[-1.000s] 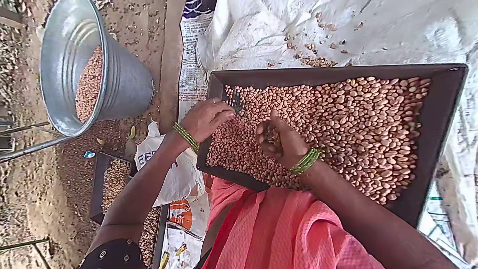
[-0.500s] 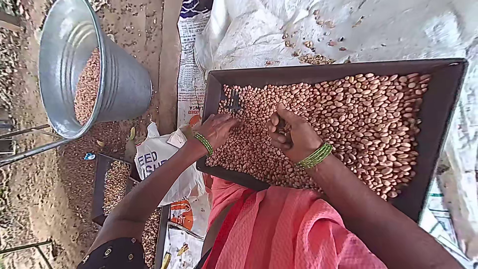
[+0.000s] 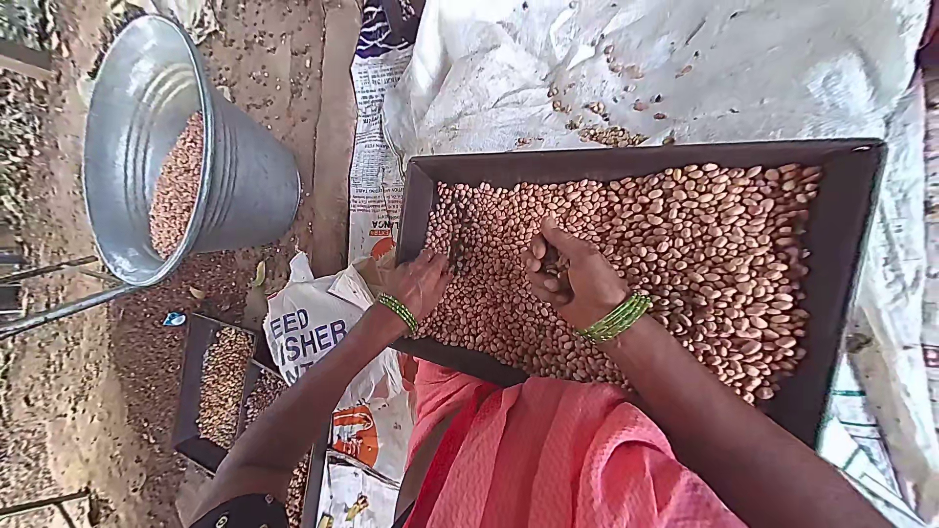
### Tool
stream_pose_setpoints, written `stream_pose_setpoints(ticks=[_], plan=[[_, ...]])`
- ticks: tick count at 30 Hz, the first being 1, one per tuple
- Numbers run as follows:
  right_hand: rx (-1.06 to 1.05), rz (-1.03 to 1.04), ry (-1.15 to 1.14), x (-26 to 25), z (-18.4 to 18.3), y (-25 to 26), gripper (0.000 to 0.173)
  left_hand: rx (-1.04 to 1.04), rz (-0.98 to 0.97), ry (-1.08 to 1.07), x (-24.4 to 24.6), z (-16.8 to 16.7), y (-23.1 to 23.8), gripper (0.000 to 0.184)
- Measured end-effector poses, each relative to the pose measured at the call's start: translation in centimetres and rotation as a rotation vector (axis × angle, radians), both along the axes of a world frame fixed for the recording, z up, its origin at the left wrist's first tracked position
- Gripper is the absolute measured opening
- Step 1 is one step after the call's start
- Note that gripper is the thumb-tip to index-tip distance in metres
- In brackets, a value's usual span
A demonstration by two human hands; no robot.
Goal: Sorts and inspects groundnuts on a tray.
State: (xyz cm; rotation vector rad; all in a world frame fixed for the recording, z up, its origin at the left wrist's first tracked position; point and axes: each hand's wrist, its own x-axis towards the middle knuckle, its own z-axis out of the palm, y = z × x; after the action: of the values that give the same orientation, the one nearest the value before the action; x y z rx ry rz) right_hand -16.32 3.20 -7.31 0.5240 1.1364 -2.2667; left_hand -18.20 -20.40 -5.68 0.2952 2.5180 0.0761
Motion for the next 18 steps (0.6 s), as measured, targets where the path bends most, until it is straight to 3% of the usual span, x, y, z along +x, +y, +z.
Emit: stream_pose_setpoints(ticks=[6,11,18], plan=[[0.026,0.028,-0.006,0.1,-0.2,-0.2,0.049,0.048,0.055,0.182,1.1,-0.8,1.1,0.031],[0.042,0.01,-0.023,0.0,0.4,-0.1,0.049,-0.031,0.154,0.013,-0.8,-0.8,2.2,0.036],[0.121,0.086,-0.094,0.6,0.1,-0.8,0.047,0.129,0.264,0.095,0.1,-1.6,1.7,0.025]])
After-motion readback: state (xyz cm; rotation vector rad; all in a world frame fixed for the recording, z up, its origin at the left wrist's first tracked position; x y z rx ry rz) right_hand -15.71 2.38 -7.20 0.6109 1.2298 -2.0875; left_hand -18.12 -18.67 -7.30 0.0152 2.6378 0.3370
